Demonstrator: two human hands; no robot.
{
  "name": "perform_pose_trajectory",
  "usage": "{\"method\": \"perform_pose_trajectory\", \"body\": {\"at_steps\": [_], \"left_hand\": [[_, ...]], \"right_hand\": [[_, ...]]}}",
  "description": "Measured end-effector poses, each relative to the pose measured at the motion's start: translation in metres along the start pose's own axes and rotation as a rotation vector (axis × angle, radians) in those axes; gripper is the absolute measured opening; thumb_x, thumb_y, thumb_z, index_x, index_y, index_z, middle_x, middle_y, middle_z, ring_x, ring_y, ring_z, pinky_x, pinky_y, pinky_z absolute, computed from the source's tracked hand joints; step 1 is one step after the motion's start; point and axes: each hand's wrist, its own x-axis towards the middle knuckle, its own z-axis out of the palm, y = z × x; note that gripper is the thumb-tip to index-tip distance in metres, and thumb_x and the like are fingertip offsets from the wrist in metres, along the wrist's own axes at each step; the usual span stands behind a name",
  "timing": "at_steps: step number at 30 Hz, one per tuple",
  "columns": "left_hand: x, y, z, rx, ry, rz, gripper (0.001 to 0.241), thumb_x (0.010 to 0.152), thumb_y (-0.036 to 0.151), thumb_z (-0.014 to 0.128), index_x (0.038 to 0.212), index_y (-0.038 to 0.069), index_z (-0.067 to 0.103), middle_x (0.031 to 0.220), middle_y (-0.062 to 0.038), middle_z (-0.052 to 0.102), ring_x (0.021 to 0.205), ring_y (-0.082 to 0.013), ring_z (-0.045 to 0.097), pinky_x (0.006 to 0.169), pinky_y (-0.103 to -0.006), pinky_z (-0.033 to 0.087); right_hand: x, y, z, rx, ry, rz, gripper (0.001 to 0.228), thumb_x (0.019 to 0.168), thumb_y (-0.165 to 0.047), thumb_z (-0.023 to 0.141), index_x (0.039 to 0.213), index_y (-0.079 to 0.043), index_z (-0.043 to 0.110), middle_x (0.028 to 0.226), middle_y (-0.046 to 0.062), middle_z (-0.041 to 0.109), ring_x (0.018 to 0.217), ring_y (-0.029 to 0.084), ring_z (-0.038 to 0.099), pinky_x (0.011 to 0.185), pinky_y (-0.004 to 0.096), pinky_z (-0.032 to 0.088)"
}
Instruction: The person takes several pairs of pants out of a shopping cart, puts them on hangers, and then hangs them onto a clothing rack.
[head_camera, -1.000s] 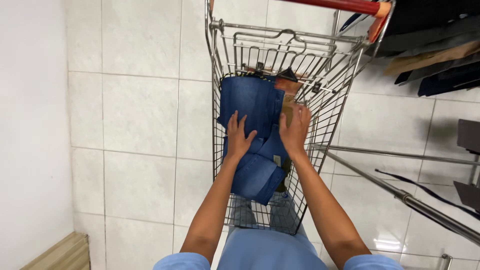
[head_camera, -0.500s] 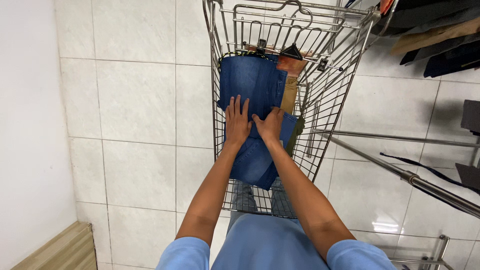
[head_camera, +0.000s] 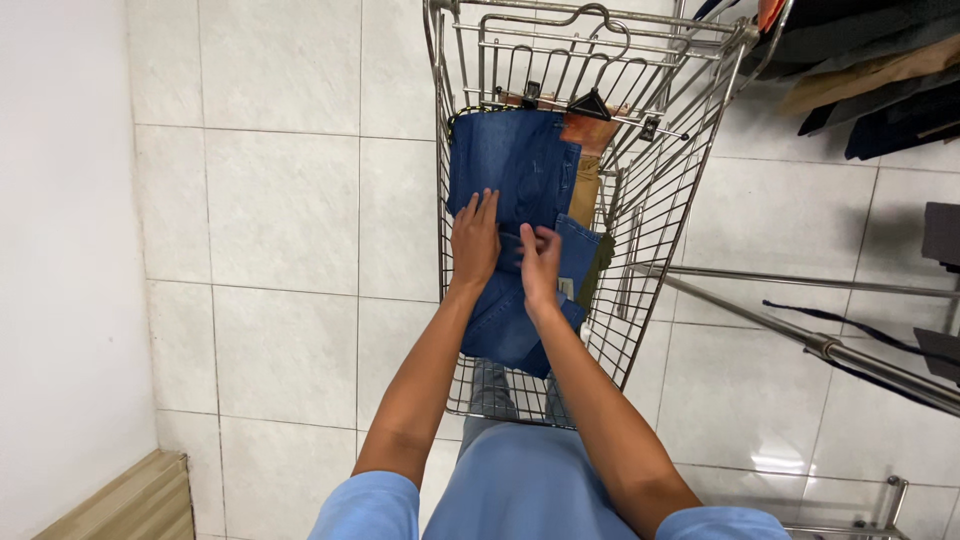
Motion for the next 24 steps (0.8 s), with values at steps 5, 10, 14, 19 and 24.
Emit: {"method": "perform_pose_trajectory", "body": {"at_steps": [5,10,14,19,24], "left_hand": [[0.004,0.016,-0.031,-0.012,0.026,0.056,0.053,0.095,0.009,0.060,0.147,0.006,0.052,0.140,-0.019,0.064,0.133,-0.0364,0.059,0.104,-0.0514,0.049],[-0.028,0.035,-0.040,0.038,0.025,0.124,0.045,0.097,0.011,0.054,0.142,0.005,0.058,0.139,-0.020,0.065,0.133,-0.0359,0.058,0.102,-0.0486,0.049],[-0.046,0.043,-0.060,-0.087,-0.007,0.116,0.050,0.097,0.018,0.057,0.146,0.008,0.056,0.146,-0.018,0.059,0.136,-0.0343,0.054,0.101,-0.0476,0.048],[-0.061,0.023,-0.103,-0.274,-0.124,0.080,0.047,0.092,0.028,0.062,0.136,0.014,0.065,0.146,-0.010,0.060,0.138,-0.0292,0.052,0.100,-0.0454,0.047],[-0.081,0.018,-0.159,-0.697,-0.193,-0.205,0.050,0.107,0.029,0.054,0.148,0.001,0.048,0.160,-0.026,0.038,0.148,-0.0432,0.037,0.113,-0.0523,0.044]], "right_hand": [[-0.006,-0.028,0.019,0.361,-0.132,0.109,0.085,0.103,-0.052,0.063,0.159,-0.005,0.019,0.155,0.030,0.032,0.137,0.047,0.046,0.105,0.061,0.044],[-0.034,-0.101,0.034,0.309,-0.029,0.182,0.126,0.086,-0.046,0.084,0.165,-0.014,-0.009,0.168,0.035,0.001,0.147,0.062,0.025,0.113,0.073,0.031],[-0.029,-0.055,0.011,0.224,0.145,0.218,0.116,0.077,-0.036,0.092,0.167,-0.021,0.021,0.168,0.027,0.005,0.146,0.055,0.029,0.101,0.061,0.052],[-0.055,-0.035,-0.021,0.431,0.089,0.139,0.089,0.079,-0.018,0.085,0.157,-0.020,0.043,0.156,0.028,0.033,0.121,0.058,0.054,0.071,0.064,0.063],[-0.112,-0.036,-0.036,0.344,-0.005,0.037,0.076,0.081,-0.010,0.074,0.153,-0.016,0.050,0.152,0.021,0.046,0.113,0.050,0.061,0.071,0.062,0.063]]}}
